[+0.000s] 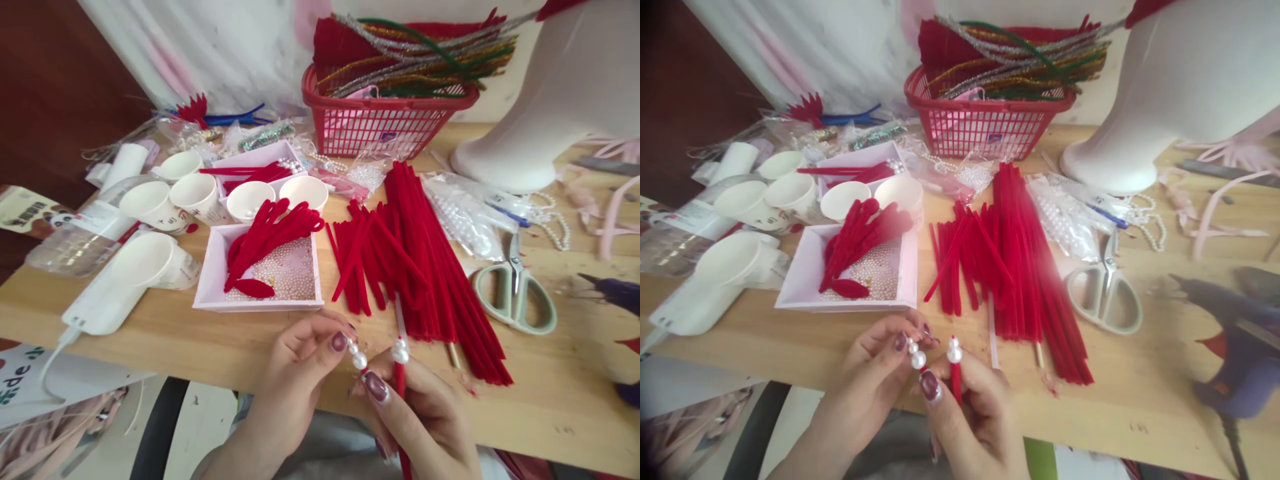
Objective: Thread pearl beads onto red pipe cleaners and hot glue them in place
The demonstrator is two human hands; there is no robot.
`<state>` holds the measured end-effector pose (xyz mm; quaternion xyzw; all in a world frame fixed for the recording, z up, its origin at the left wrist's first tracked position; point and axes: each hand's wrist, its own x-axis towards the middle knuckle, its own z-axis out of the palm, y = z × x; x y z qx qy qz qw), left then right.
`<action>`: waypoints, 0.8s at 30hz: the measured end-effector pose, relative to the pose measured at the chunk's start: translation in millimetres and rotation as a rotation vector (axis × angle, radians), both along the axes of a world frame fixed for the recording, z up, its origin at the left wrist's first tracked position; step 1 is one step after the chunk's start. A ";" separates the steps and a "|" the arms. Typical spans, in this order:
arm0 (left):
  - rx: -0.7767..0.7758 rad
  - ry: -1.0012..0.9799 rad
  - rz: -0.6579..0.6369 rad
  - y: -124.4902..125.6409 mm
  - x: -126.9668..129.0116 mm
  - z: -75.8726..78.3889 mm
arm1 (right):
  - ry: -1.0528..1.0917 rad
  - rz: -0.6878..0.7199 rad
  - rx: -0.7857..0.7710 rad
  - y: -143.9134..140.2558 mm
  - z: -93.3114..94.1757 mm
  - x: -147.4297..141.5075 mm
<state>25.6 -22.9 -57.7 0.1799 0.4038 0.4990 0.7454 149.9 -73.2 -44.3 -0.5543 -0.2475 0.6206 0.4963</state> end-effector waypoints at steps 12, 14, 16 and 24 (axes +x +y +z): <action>0.135 0.187 -0.222 -14.2 5.0 9.7 | -0.164 0.100 0.154 9.1 -10.1 2.3; 0.200 0.222 -0.221 -14.0 6.4 8.9 | -0.310 0.198 0.248 9.4 -15.1 3.2; 0.263 0.254 -0.230 -14.2 8.1 8.4 | -0.500 0.318 0.335 8.7 -18.2 8.3; 0.167 0.200 -0.217 -15.7 5.1 10.1 | -1.056 0.213 0.559 -11.2 -1.6 84.4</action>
